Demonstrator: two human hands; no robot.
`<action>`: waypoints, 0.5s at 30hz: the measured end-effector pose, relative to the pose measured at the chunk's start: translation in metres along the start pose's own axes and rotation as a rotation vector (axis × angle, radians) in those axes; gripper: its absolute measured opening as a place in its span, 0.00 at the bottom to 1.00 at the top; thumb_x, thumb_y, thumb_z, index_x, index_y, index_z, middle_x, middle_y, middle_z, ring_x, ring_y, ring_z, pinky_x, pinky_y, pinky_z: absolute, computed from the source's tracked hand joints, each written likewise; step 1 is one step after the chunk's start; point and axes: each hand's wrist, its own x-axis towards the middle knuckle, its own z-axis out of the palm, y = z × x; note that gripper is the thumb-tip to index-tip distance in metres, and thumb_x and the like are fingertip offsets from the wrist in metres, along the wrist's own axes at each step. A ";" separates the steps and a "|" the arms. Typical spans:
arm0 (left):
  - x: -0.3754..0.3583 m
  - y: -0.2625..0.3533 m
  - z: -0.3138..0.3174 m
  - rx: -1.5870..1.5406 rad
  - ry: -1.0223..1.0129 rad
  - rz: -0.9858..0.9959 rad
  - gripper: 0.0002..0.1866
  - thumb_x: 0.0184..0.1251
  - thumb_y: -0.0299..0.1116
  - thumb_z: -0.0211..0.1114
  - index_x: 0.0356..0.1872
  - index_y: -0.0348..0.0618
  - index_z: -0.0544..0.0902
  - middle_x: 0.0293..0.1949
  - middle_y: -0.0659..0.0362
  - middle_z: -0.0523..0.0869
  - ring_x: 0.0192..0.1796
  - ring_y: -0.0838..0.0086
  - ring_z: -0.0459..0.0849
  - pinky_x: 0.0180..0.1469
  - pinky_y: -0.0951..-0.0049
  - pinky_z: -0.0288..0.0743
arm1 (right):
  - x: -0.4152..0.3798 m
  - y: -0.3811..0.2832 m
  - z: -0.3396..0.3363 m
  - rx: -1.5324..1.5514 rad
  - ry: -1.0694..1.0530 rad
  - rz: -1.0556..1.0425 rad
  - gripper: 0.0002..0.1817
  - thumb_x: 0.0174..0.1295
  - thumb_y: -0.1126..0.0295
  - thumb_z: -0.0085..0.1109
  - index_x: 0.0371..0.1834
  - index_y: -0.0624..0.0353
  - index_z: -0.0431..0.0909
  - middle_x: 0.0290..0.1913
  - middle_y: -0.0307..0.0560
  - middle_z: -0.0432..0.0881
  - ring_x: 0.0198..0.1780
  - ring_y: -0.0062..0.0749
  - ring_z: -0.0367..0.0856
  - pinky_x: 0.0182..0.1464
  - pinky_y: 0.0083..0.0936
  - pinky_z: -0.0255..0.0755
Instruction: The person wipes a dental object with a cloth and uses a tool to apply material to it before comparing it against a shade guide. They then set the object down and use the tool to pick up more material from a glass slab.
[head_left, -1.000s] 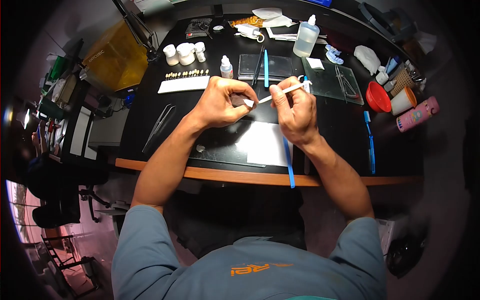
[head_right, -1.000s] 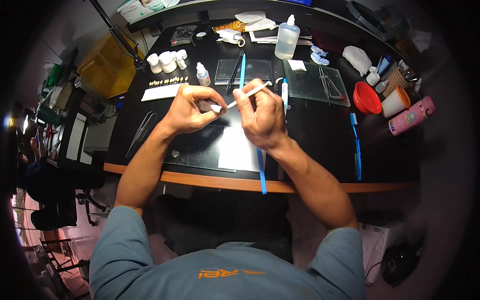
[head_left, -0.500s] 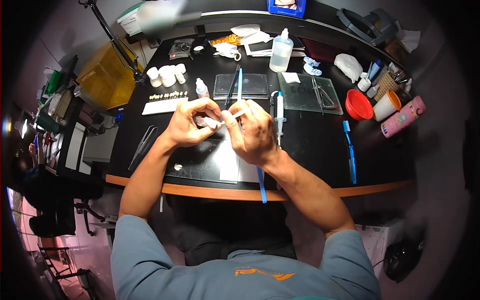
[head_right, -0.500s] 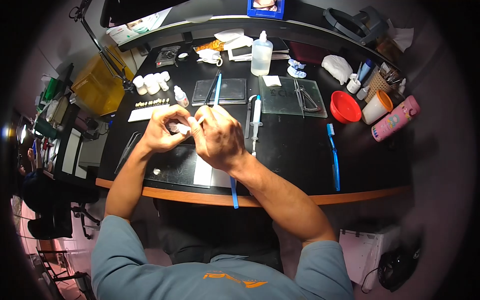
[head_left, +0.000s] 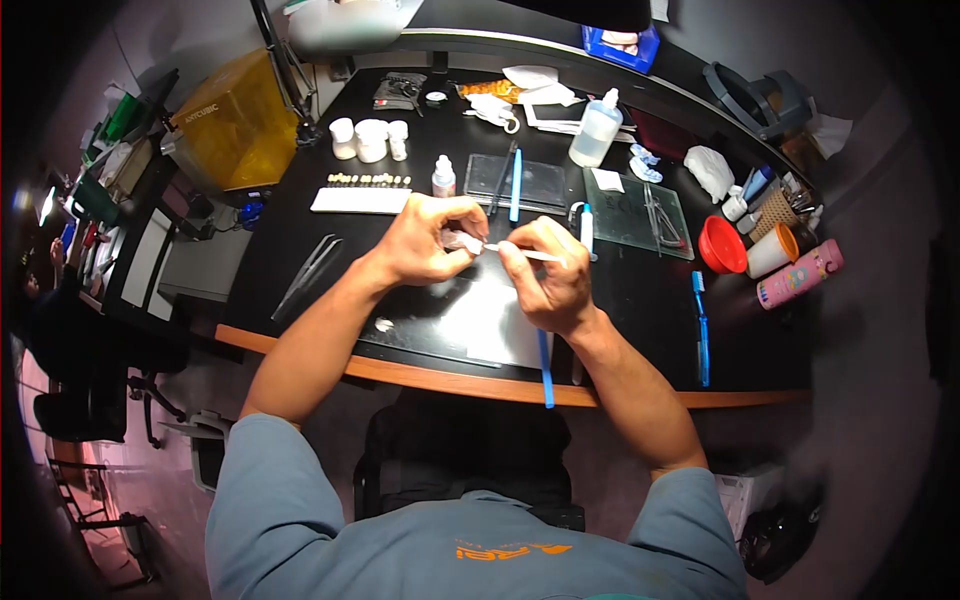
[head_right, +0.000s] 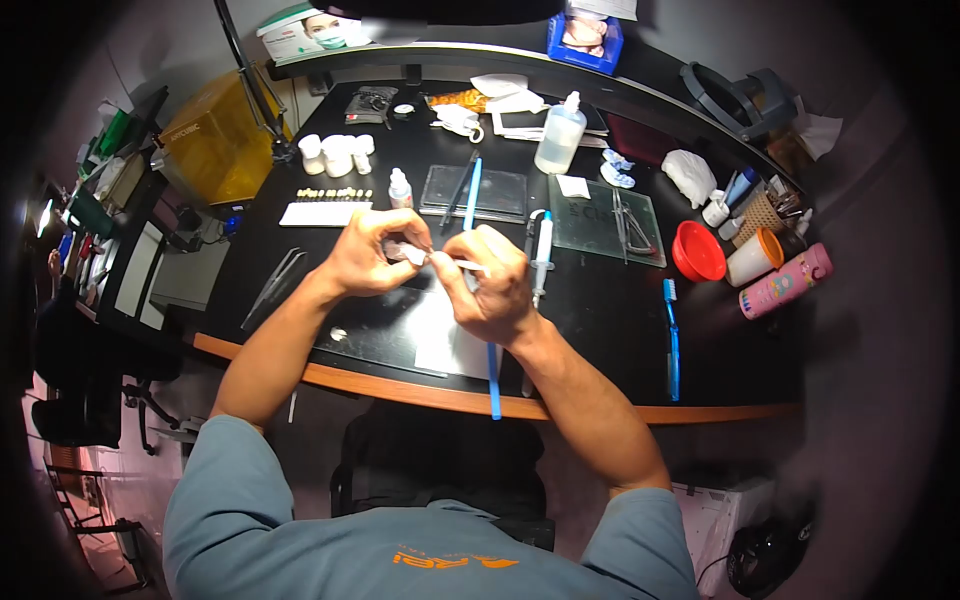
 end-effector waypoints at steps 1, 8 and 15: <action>0.000 -0.002 0.000 -0.003 0.001 0.001 0.07 0.55 0.20 0.69 0.36 0.36 0.85 0.30 0.56 0.92 0.35 0.77 0.92 0.38 0.77 0.84 | -0.001 0.001 0.000 0.000 0.000 -0.001 0.03 0.63 0.78 0.69 0.33 0.64 0.83 0.30 0.49 0.83 0.29 0.40 0.81 0.33 0.33 0.74; 0.000 -0.008 -0.002 -0.001 0.030 -0.028 0.08 0.53 0.21 0.70 0.35 0.37 0.86 0.31 0.57 0.93 0.35 0.75 0.93 0.40 0.76 0.85 | -0.004 0.002 -0.003 -0.010 -0.014 0.075 0.04 0.67 0.76 0.66 0.35 0.65 0.83 0.28 0.48 0.80 0.27 0.35 0.78 0.31 0.30 0.71; -0.001 -0.010 -0.007 0.022 0.101 0.037 0.09 0.52 0.20 0.70 0.36 0.36 0.85 0.30 0.57 0.91 0.34 0.75 0.92 0.40 0.76 0.84 | -0.010 0.006 -0.005 0.007 0.067 0.073 0.03 0.66 0.80 0.63 0.34 0.67 0.82 0.28 0.48 0.80 0.28 0.33 0.78 0.33 0.28 0.70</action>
